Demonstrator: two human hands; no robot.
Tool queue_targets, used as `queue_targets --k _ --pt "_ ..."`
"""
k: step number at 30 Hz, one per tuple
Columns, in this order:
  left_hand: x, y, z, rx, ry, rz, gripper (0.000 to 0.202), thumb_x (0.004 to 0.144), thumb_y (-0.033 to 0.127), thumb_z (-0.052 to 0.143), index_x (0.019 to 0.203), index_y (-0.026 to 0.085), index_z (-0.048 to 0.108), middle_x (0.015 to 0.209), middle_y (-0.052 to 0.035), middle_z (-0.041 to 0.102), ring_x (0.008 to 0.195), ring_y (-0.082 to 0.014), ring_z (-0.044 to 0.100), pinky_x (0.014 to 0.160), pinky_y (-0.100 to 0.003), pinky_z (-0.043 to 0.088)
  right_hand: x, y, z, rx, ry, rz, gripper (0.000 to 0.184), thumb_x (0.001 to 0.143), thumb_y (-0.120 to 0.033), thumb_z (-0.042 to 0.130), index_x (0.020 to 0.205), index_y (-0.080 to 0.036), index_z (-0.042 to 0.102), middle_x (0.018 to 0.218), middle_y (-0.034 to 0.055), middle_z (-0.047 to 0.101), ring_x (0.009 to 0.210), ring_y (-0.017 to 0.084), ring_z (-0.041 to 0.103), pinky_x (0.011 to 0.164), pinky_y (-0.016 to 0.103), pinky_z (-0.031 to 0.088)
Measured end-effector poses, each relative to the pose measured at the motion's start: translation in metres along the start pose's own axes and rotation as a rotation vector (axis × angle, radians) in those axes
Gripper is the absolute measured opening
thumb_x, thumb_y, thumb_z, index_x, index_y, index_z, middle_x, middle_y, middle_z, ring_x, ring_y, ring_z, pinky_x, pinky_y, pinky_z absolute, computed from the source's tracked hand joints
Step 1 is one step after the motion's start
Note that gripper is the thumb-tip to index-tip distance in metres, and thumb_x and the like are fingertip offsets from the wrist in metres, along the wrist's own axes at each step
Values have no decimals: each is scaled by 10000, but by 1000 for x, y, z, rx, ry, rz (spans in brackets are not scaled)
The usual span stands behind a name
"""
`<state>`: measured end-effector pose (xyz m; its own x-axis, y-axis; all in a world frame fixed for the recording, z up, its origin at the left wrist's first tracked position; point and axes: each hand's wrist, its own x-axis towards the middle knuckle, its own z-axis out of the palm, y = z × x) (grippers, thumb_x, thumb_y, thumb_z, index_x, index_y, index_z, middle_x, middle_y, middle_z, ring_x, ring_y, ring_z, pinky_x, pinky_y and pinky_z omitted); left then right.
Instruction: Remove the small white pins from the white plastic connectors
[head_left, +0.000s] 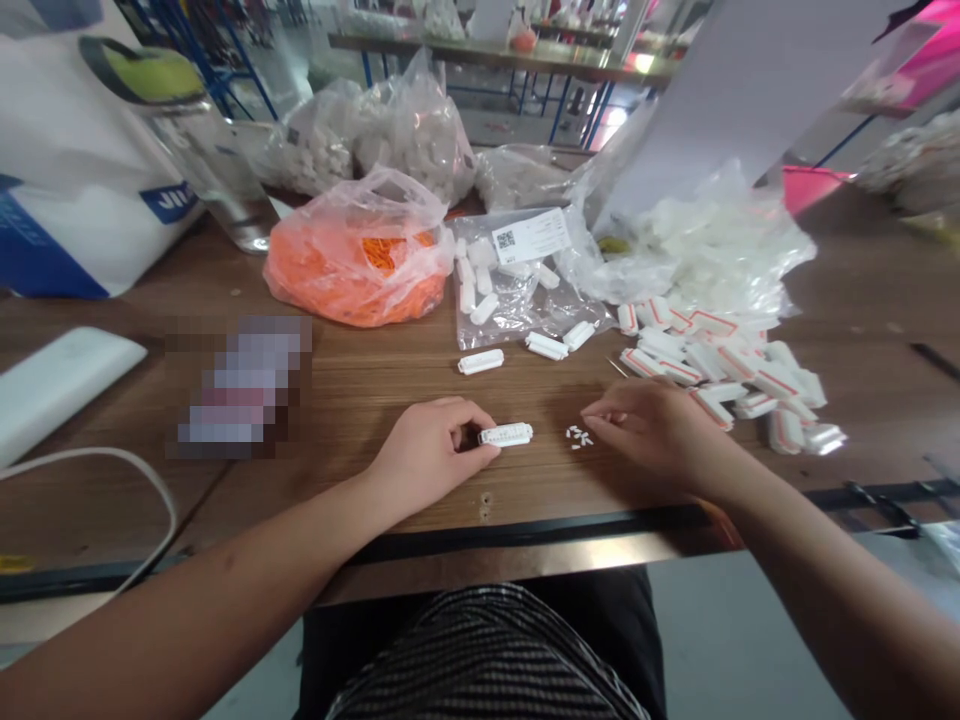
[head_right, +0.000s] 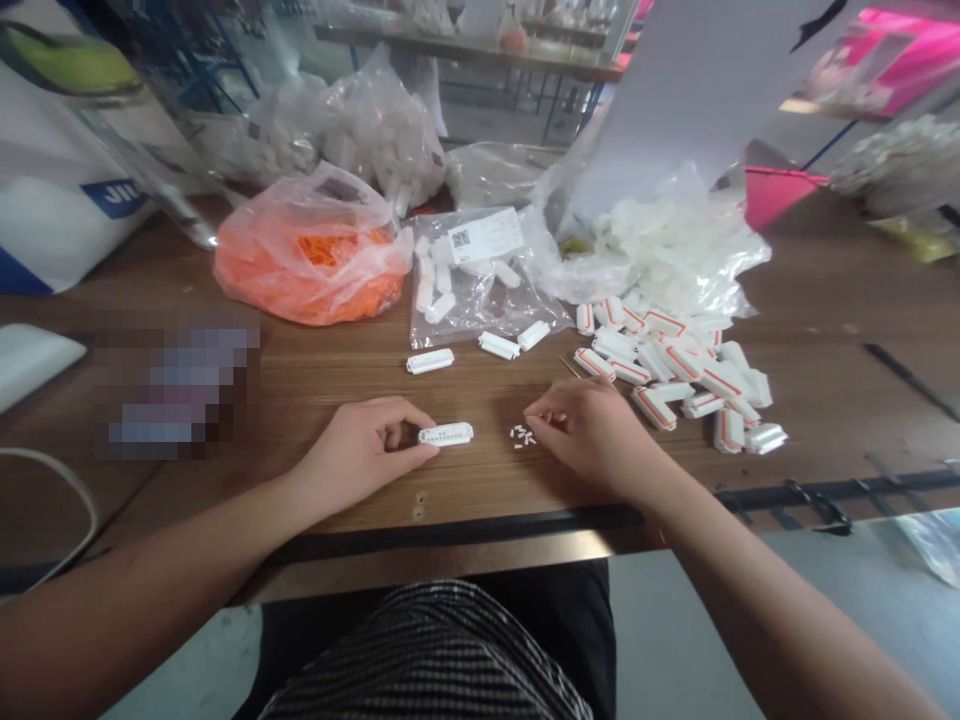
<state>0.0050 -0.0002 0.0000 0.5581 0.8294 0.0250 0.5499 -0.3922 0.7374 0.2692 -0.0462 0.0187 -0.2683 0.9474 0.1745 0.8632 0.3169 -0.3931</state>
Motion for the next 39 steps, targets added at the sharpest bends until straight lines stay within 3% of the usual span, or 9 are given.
queue_targets --k 5,12,19,27,33,39 --pt "0 -1 -1 13 -8 12 111 758 251 707 862 214 715 622 45 535 543 -99 450 564 -241 351 -5 13 -1 147 -188 118 166 837 -252 613 732 -229 740 726 -4 718 640 132 627 598 256 452" --pt "1 0 -1 12 0 9 112 752 243 713 859 209 713 613 48 523 543 -98 450 567 -241 352 -6 2 0 34 -143 259 169 805 -291 635 691 -222 738 668 2 714 610 148 630 599 275 424" --pt "0 -1 0 19 -7 -8 110 749 254 713 852 216 716 607 51 506 529 -94 443 560 -241 347 -4 -10 3 -108 -142 175 306 840 -246 541 566 -198 667 603 25 658 594 154 574 606 283 364" --pt "-1 0 0 18 -10 -3 109 751 254 706 855 220 714 607 50 515 529 -96 436 554 -240 343 -6 -16 3 -106 -153 158 293 849 -255 528 605 -202 679 606 25 654 603 159 578 602 273 364" --pt "-1 -2 0 10 -7 -1 106 751 260 706 848 219 713 602 54 506 515 -91 429 545 -239 338 0 -19 4 -115 -184 253 263 814 -242 547 587 -193 670 603 23 668 582 159 590 586 279 375" --pt "-1 -1 0 19 -12 5 113 751 260 703 856 218 713 612 48 526 525 -96 438 556 -244 345 3 -8 3 9 -156 282 187 771 -215 575 669 -198 731 663 14 712 615 150 624 597 271 426"
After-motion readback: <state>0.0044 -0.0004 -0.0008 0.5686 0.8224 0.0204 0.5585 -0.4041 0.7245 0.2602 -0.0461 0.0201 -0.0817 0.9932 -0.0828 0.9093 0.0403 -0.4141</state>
